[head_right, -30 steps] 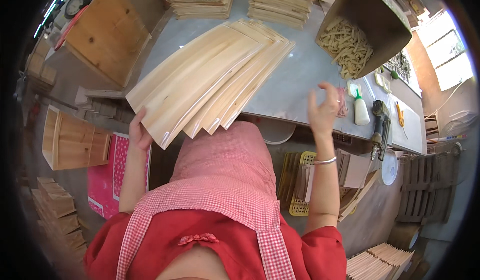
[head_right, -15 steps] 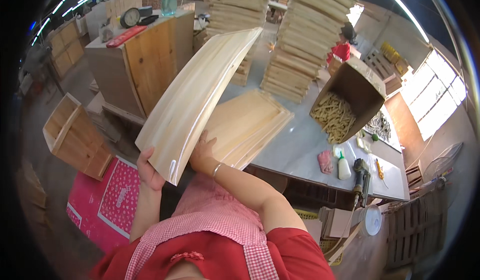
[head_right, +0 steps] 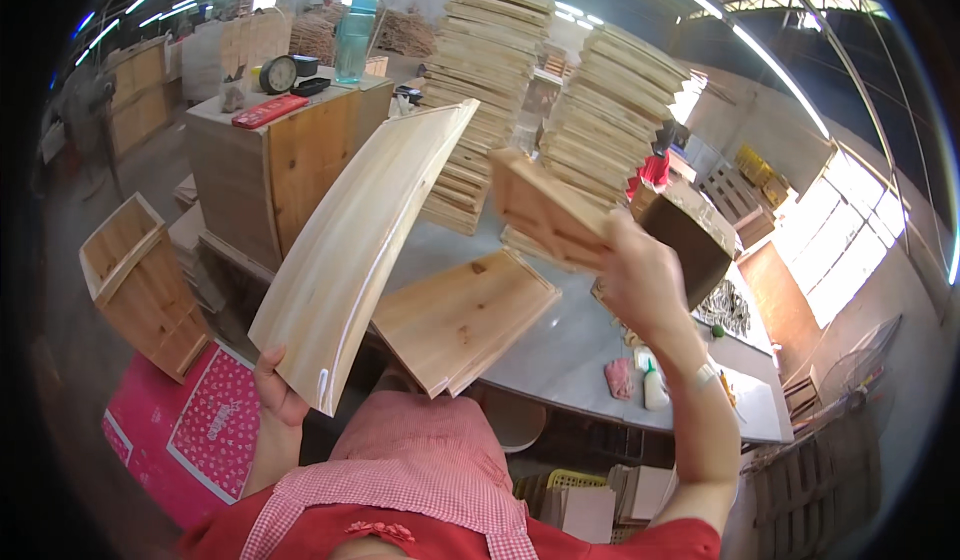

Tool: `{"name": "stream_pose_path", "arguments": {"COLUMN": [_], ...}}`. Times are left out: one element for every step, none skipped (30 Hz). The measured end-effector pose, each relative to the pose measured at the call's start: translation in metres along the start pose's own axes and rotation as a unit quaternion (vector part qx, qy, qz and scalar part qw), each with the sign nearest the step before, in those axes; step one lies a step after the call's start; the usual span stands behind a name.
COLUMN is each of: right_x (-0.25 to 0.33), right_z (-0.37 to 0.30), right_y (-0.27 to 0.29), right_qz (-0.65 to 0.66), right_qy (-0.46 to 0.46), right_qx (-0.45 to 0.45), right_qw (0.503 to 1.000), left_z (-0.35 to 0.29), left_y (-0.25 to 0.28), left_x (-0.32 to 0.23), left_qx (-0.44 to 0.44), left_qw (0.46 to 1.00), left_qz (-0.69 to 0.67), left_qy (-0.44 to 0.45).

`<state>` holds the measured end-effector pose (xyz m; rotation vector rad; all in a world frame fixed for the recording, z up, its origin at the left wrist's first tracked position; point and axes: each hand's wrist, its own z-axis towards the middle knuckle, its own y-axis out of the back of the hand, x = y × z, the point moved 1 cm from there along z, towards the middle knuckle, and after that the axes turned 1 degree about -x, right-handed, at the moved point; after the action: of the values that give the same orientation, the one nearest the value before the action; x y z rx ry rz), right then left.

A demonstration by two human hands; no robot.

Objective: The recorder is assembling wooden boxes by applying glue to wooden panels and securing the assembled structure with rubber bands.

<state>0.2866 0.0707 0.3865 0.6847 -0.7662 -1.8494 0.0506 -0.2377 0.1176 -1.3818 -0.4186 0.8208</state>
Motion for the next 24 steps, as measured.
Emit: {"name": "stream_pose_path", "arguments": {"right_x": [0.001,0.004,0.003,0.004,-0.005,-0.017,-0.03,-0.043,-0.057,-0.073,-0.097,-0.12,-0.141,-0.169,-0.197,-0.213,-0.229,-0.238,-0.283,-0.297,-0.294,-0.292,-0.314,-0.363], "right_z": [-0.007,-0.011,-0.014,-0.011,-0.008,-0.001,0.01,0.03,0.056,0.083,0.109,0.138,0.166,0.19,0.214,0.236,0.259,0.274,0.287,0.304,0.319,0.33,0.341,0.343], "right_y": [0.023,0.042,0.056,0.067,0.071,0.077,0.082,0.081,0.076,0.069,0.067,0.056,0.046,0.038,0.032,0.023,0.009,0.001,0.001,-0.008,-0.021,-0.028,-0.043,-0.026], "right_qz": [-0.013,0.002,-0.042,-0.074,-0.105,-0.122,-0.14,-0.134,-0.124,-0.144,-0.175,-0.198,-0.215,-0.226,-0.236,-0.228,-0.222,-0.225,-0.267,-0.266,-0.265,-0.271,-0.296,-0.311], "right_qy": [0.011,0.013,-0.002,0.02,0.01,0.017,0.024,0.051,0.079,0.067,0.095,0.108,0.124,0.111,0.096,0.064,0.073,0.026,0.044,0.026,-0.017,-0.063,-0.108,-0.048], "right_qx": [-0.046,-0.089,-0.112,-0.167,-0.215,-0.26,-0.304,-0.33,-0.356,-0.354,-0.375,-0.382,-0.391,-0.382,-0.372,-0.345,-0.335,-0.302,-0.297,-0.268,-0.216,-0.16,-0.139,-0.208], "right_qw": [0.999,0.996,0.993,0.983,0.971,0.958,0.942,0.933,0.923,0.922,0.906,0.896,0.886,0.889,0.893,0.908,0.913,0.926,0.916,0.925,0.94,0.947,0.939,0.926], "left_z": [0.001,0.001,0.0,0.002,0.005,0.009,0.015,0.02,0.024,0.028,0.034,0.036,0.038,0.042,0.046,0.048,0.049,0.051,0.053,0.052,0.049,0.046,0.052,0.053], "left_y": [-0.002,-0.002,-0.003,-0.002,0.001,0.001,0.002,0.004,0.005,0.006,0.007,0.009,0.014,0.021,0.025,0.02,0.021,0.024,0.023,0.021,0.02,0.023,0.021,0.024], "left_x": [0.002,0.003,0.003,0.004,0.007,0.011,0.016,0.021,0.024,0.027,0.034,0.038,0.041,0.045,0.049,0.052,0.053,0.055,0.059,0.06,0.058,0.057,0.059,0.056], "left_qx": [0.0,-0.009,-0.02,-0.021,-0.031,-0.038,-0.035,-0.042,-0.049,-0.048,-0.053,-0.066,-0.071,-0.078,-0.086,-0.096,-0.112,-0.119,-0.121,-0.127,-0.137,-0.154,-0.175,-0.152], "left_qw": [1.0,1.0,1.0,0.999,0.999,0.999,0.999,0.998,0.997,0.998,0.997,0.996,0.997,0.995,0.993,0.992,0.993,0.991,0.989,0.988,0.987,0.985,0.982,0.984], "left_qz": [-0.002,0.01,0.023,0.023,0.022,0.021,0.02,0.013,0.007,0.007,0.004,0.004,0.001,-0.008,-0.017,-0.026,-0.03,-0.022,-0.016,-0.013,-0.009,-0.007,-0.006,-0.009], "left_qy": [-0.006,0.0,0.003,-0.008,0.006,0.026,0.027,0.04,0.051,0.043,0.058,0.06,0.041,0.062,0.084,0.076,0.038,0.057,0.088,0.083,0.077,0.083,0.069,0.088]}}
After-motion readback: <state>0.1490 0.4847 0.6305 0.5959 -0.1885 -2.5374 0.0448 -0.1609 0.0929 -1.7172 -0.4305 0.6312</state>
